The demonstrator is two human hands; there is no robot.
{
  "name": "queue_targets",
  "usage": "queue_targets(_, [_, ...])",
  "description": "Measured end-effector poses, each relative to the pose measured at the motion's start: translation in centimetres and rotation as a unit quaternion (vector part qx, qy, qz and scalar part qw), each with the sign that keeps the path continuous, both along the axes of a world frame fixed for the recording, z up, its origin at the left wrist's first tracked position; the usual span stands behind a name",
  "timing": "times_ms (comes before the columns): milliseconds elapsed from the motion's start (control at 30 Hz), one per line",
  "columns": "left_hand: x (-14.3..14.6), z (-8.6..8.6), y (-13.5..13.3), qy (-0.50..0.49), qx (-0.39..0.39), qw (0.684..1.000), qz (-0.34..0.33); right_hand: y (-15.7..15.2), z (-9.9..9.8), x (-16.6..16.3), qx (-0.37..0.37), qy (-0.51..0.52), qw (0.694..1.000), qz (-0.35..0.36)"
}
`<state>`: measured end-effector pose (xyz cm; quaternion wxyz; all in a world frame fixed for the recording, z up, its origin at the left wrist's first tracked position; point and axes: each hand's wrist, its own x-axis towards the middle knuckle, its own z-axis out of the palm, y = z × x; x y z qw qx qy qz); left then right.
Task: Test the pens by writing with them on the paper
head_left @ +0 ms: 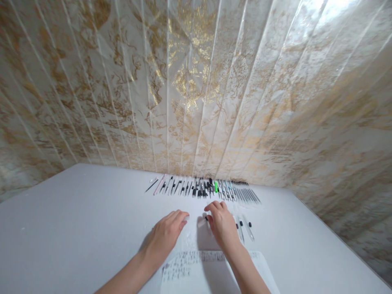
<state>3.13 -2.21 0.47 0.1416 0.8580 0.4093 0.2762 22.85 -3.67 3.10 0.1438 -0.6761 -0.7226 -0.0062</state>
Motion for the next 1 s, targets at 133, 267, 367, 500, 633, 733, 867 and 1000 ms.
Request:
queue_targets(133, [-0.1,-0.3,0.0,0.013,-0.004,1.000,0.003,0.0,-0.8,0.0,0.005,-0.007,1.000,-0.003])
queue_targets(267, [-0.1,-0.4,0.1,0.024,0.006,1.000,-0.009,0.1,-1.2,0.0,0.016,0.019,1.000,-0.004])
queue_targets(367, [-0.1,-0.3,0.2,0.029,0.001,1.000,-0.013,-0.1,-0.4,-0.2,0.023,0.055,0.998,0.010])
queue_targets(500, [0.0,0.1,0.1,0.014,-0.005,1.000,-0.009,-0.7,1.4,-1.2,0.020,0.167,0.981,0.099])
queue_targets(633, [0.1,0.7,-0.2,-0.006,-0.025,1.000,-0.009,-1.1,2.2,-2.2,0.012,0.271,0.950,0.153])
queue_targets(733, [0.2,1.0,-0.4,-0.003,-0.040,0.999,-0.005,-1.2,2.1,-2.3,0.008,0.296,0.943,0.152])
queue_targets(867, [0.2,1.2,-0.4,-0.010,-0.056,0.998,-0.010,-1.3,2.1,-2.0,0.013,0.299,0.942,0.152])
queue_targets(1000, [0.1,1.1,-0.4,-0.017,-0.067,0.998,-0.011,-1.6,2.6,-2.0,0.012,0.306,0.938,0.161])
